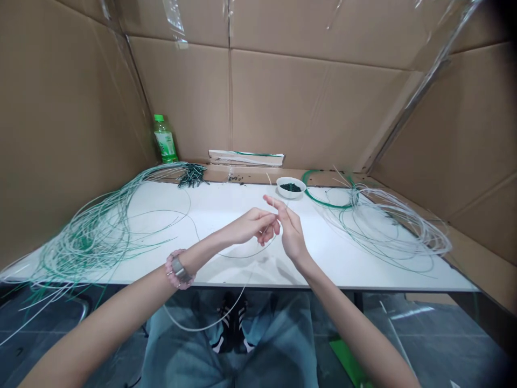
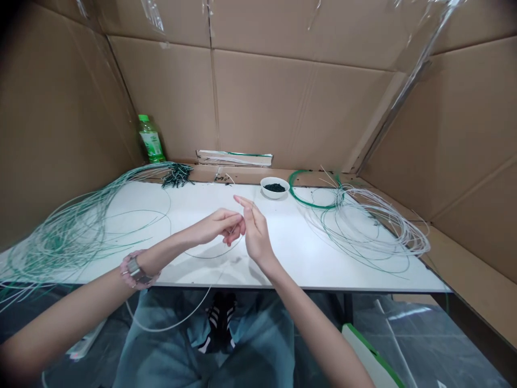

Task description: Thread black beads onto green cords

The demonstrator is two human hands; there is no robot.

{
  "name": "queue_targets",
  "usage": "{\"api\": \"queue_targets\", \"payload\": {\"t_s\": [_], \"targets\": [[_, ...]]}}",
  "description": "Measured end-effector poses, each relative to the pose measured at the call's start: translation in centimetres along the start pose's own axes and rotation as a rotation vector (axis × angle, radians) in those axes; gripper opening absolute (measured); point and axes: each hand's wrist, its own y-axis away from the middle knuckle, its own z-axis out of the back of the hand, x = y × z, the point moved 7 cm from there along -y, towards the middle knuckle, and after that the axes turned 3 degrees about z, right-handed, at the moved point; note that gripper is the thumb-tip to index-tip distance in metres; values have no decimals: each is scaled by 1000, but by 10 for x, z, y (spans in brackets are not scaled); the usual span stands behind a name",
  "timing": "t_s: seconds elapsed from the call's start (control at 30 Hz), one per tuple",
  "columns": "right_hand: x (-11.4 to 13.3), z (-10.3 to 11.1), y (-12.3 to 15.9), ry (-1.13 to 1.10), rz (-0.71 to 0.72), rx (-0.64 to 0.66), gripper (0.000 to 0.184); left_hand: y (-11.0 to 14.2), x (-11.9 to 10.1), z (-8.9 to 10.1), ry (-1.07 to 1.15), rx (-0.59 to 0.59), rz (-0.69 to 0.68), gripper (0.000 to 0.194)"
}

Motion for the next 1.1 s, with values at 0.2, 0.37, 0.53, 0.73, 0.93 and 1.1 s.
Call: {"api": "queue_targets", "payload": {"t_s": [0.2,0.37,0.53,0.73,0.93,1.1], "targets": [[-2,-28,-2,-45,-60,116,44,1,12,-7,-80,25,56,31],[-6,-20,-3,50,11,64,41,6,14,2,-181,56,97,36],[2,-12,-8,221,166,-25,38,14,-6,19,-348,-73,-75,28],[14,-16,-12,379,303,-186,30,22,-34,32,-521,-604,-396,34],[-11,-29,-23,473,270,-68,29,-10,-24,42,-77,-420,-421,35],[-36,-37,-41,549,167,101,27,-21,-3,50,101,-425,-338,43]]}}
